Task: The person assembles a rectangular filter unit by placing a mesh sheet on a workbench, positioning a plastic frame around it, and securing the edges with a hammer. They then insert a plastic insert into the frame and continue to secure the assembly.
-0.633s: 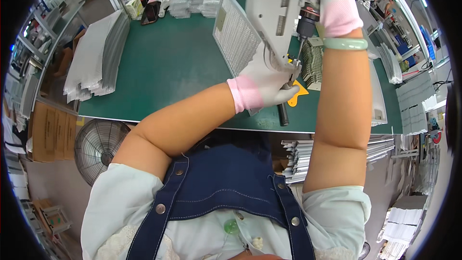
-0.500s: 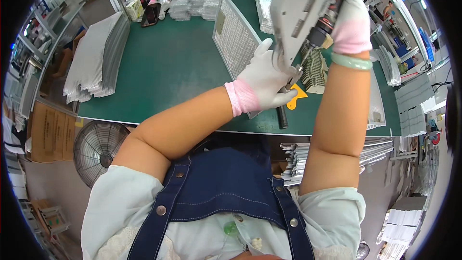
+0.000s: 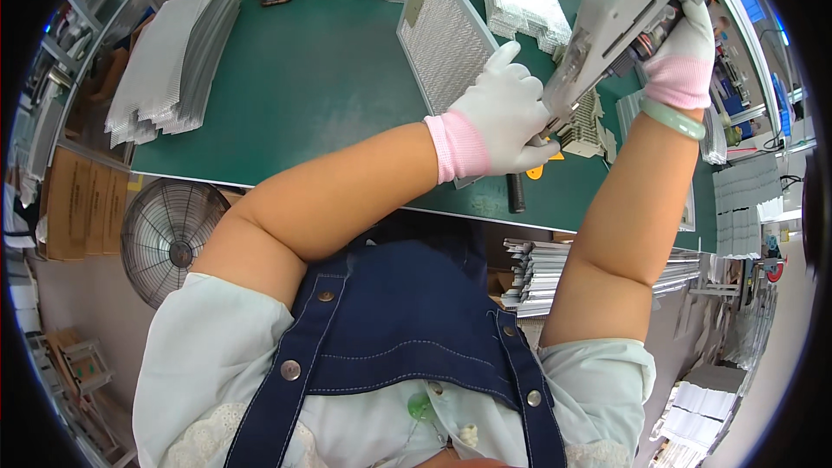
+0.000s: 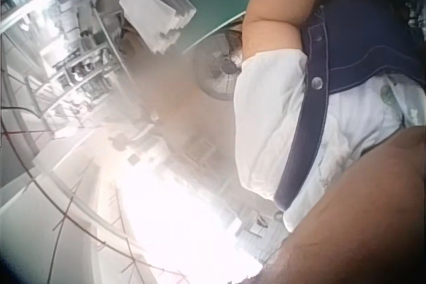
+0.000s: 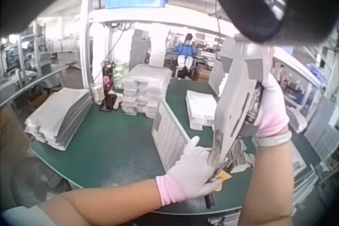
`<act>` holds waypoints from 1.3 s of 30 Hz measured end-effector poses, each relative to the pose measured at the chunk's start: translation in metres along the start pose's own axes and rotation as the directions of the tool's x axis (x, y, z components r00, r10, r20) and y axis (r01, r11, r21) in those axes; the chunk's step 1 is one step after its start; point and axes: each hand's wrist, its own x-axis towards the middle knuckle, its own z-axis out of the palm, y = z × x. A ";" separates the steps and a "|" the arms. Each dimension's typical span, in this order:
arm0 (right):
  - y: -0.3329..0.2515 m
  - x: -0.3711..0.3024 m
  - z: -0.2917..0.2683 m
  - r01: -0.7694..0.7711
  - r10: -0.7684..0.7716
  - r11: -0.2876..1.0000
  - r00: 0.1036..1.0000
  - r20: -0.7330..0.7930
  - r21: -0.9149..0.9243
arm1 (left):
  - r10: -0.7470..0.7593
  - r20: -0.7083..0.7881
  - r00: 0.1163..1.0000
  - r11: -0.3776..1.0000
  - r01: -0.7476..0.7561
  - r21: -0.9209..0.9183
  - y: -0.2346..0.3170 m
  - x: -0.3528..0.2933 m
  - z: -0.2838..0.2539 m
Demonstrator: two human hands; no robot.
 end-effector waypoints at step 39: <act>0.017 0.008 -0.024 -0.210 0.037 0.924 0.880 0.473 0.319 | 0.022 -0.068 0.997 1.000 -0.023 -0.009 0.006 0.006 0.000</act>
